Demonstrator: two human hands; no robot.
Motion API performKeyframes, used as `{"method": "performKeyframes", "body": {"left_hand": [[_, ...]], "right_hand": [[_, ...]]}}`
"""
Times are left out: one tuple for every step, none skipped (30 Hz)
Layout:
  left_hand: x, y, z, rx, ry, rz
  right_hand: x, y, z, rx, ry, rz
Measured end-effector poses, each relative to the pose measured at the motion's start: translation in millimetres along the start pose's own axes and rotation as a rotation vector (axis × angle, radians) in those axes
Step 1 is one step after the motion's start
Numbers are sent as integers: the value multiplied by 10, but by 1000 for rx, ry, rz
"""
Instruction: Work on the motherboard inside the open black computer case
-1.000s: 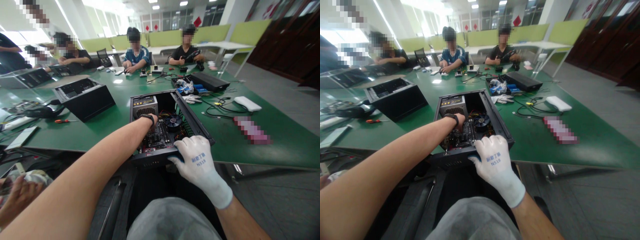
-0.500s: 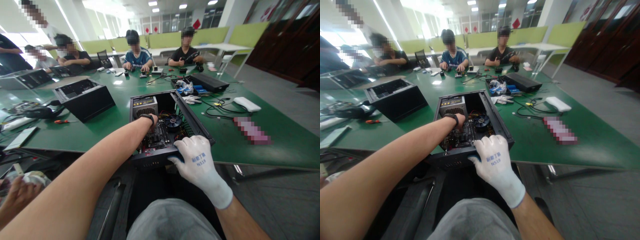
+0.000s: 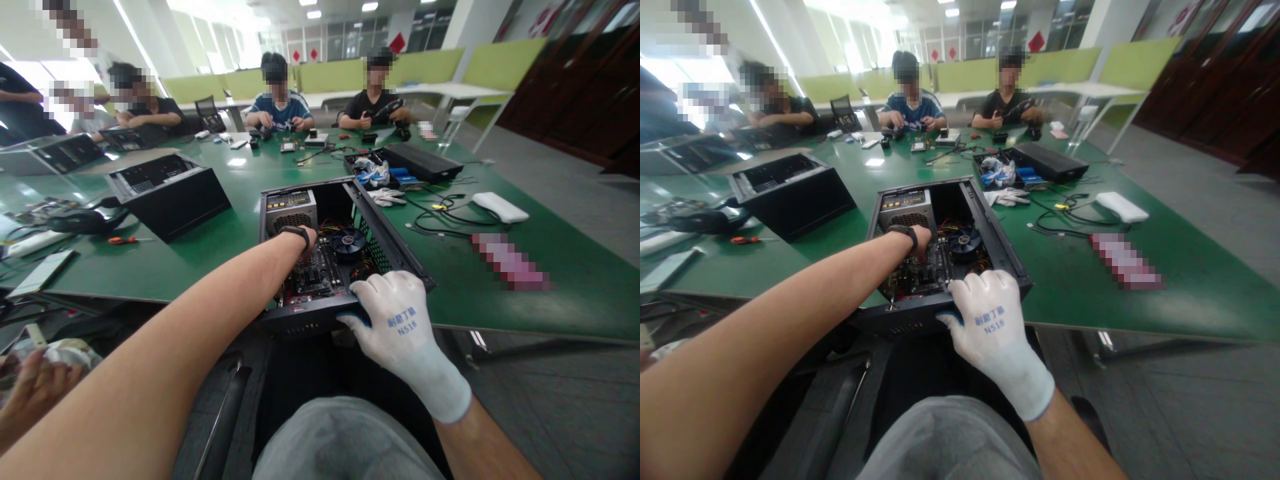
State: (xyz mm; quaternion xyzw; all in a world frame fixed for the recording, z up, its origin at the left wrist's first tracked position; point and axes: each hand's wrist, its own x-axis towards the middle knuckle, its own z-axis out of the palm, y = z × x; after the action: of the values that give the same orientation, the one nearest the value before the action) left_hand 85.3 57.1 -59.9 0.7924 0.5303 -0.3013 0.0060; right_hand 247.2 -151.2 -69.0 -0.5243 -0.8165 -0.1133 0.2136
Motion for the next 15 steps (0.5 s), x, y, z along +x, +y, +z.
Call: {"method": "performKeyframes", "body": {"left_hand": [[-6, 1, 0, -6, 3, 2], [-13, 2, -1, -12, 6, 4], [-20, 5, -4, -18, 9, 8], [-28, 8, -9, -24, 12, 8], [-36, 12, -14, -29, 9, 9], [-43, 16, -20, -31, 3, 8], [-50, 19, -26, -28, -5, 6], [-57, 21, -32, -23, -11, 4], [-62, 21, -37, -16, -16, 4], [-65, 20, -40, -10, -16, 6], [-67, 18, -41, -2, -12, 9], [-67, 15, -41, 6, -8, 12], [-65, 12, -39, 11, -7, 14], [-62, 7, -36, 13, -7, 13], [-57, 3, -32, 13, -7, 12]], "right_hand": [[-2, 0, -1, -1, 1, -2], [-3, 1, -2, -4, 2, -3], [-5, 1, -3, -7, 2, -5], [-6, 1, -4, -9, 3, -5], [-6, 1, -4, -12, 4, -5], [-5, 0, -3, -14, 5, -5], [-3, -1, -2, -17, 7, -5], [-1, -3, 0, -18, 8, -4], [2, -4, 0, -19, 11, -3], [4, -5, 1, -18, 12, -3], [6, -6, 0, -18, 14, -2], [7, -6, 0, -16, 16, -3], [8, -6, -1, -15, 18, -4], [7, -6, -2, -15, 18, -5], [5, -5, -3, -16, 19, -6]]}}
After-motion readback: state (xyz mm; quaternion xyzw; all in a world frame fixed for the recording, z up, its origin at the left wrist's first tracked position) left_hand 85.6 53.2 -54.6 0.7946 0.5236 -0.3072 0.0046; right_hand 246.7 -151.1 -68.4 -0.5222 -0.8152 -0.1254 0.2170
